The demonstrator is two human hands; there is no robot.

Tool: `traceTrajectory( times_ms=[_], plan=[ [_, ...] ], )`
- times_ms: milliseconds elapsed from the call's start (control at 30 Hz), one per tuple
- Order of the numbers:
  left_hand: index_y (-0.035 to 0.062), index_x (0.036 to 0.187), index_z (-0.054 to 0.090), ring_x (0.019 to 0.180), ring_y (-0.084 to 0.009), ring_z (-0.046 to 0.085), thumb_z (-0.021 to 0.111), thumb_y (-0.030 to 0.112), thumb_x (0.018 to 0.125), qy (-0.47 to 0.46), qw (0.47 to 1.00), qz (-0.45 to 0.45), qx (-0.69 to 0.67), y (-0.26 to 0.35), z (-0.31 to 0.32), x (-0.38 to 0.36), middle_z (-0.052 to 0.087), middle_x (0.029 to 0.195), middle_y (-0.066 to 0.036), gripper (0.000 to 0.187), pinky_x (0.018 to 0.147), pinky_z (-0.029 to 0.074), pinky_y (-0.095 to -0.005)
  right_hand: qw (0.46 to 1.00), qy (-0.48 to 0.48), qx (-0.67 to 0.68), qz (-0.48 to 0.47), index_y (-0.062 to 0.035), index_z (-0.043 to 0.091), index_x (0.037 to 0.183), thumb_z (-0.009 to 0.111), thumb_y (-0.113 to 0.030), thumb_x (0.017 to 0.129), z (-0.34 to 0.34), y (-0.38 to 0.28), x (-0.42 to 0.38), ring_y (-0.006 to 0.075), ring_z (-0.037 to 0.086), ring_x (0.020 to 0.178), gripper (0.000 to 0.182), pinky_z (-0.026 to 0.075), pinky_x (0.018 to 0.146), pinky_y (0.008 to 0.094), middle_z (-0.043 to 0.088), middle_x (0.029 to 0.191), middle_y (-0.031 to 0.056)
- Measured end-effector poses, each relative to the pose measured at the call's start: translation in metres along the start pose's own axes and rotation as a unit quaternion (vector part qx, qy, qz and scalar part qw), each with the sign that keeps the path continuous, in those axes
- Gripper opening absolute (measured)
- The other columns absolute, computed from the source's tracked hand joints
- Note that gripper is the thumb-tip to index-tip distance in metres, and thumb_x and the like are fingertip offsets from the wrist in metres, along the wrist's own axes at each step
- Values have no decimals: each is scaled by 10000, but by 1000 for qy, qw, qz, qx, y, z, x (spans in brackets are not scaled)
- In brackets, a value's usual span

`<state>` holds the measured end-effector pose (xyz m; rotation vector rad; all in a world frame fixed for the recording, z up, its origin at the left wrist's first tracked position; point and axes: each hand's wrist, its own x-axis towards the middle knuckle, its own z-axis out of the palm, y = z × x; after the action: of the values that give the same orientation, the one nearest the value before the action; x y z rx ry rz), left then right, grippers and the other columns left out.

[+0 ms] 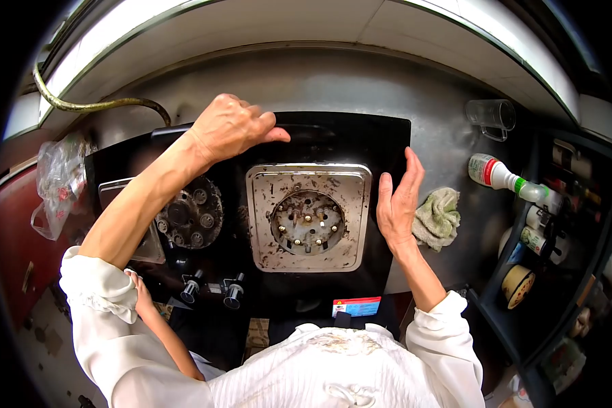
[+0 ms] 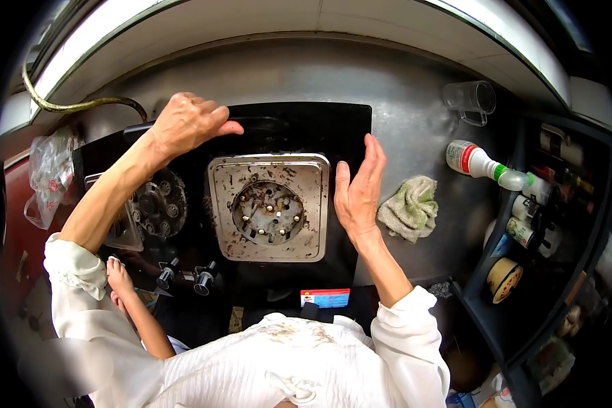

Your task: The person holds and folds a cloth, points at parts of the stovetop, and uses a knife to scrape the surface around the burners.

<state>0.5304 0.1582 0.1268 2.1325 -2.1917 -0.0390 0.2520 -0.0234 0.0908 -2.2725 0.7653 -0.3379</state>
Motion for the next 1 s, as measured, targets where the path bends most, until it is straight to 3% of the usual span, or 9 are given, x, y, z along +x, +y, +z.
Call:
traceTrajectory(
  times_ms=[67, 267, 400, 467, 567, 667, 800, 867, 1000],
  plan=[
    [95, 543, 452, 422, -232, 569, 573, 520, 889, 44, 998, -39, 8, -7, 1, 6, 503, 451, -54, 561, 431, 462, -326, 1000, 3, 3, 2, 41, 274, 1445, 546, -157, 946, 1, 0, 2, 393, 371, 1323, 602, 330, 1108, 445, 333, 1412, 236],
    [94, 553, 479, 421, -228, 560, 570, 520, 893, 51, 997, -53, 17, -7, 5, 9, 496, 449, -43, 553, 417, 445, -320, 1000, 0, -16, 7, 30, 273, 1448, 546, -148, 942, 0, 0, 1, 397, 376, 1315, 602, 333, 1102, 449, 325, 1417, 234],
    [93, 559, 489, 418, -220, 561, 554, 518, 903, -22, 1000, -1, 0, 9, -4, 5, 508, 455, -42, 551, 417, 445, -314, 1000, 0, 6, 0, 37, 275, 1443, 547, -153, 943, 2, 1, 0, 402, 375, 1313, 600, 335, 1100, 448, 328, 1414, 235],
    [100, 553, 477, 401, -214, 549, 555, 528, 897, 55, 997, -46, 27, 1, 4, 10, 502, 447, -43, 555, 412, 442, -311, 1000, 1, -7, 0, 41, 275, 1442, 546, -164, 946, 1, 0, 1, 399, 376, 1313, 602, 334, 1101, 448, 326, 1415, 236],
    [111, 562, 454, 395, -200, 520, 620, 489, 861, 0, 1000, -8, -9, 16, 1, 6, 477, 457, -19, 509, 434, 445, -312, 1000, 0, -11, -3, 38, 273, 1445, 545, -175, 950, 0, 2, 2, 393, 376, 1317, 603, 335, 1104, 446, 322, 1418, 236],
    [119, 550, 430, 382, -188, 501, 616, 503, 862, 70, 996, -50, 11, 4, 7, 10, 453, 438, -20, 529, 429, 440, -309, 1000, -4, -6, 1, 36, 272, 1446, 546, -177, 950, 2, 0, 0, 391, 376, 1319, 605, 337, 1106, 444, 321, 1420, 234],
    [97, 560, 466, 408, -212, 525, 627, 483, 862, -4, 1000, -22, -5, 19, 2, 4, 496, 466, -31, 516, 440, 444, -317, 1000, -3, -5, 4, 36, 265, 1447, 545, -178, 950, 1, 1, 1, 388, 376, 1320, 609, 338, 1107, 443, 320, 1421, 232],
    [99, 544, 465, 411, -223, 556, 566, 518, 894, 57, 996, -67, 8, 7, 5, 10, 510, 455, -42, 555, 418, 444, -309, 1000, -5, -6, 3, 36, 264, 1448, 544, -178, 951, 2, -1, 1, 389, 377, 1320, 609, 339, 1106, 443, 320, 1422, 231],
    [96, 562, 498, 416, -223, 561, 556, 521, 898, 7, 1000, -20, -11, 17, 4, 6, 523, 467, -50, 545, 419, 443, -311, 1000, -1, -3, -6, 34, 266, 1447, 541, -177, 953, 1, 0, 1, 391, 377, 1319, 603, 341, 1102, 443, 318, 1422, 232]
  ],
)
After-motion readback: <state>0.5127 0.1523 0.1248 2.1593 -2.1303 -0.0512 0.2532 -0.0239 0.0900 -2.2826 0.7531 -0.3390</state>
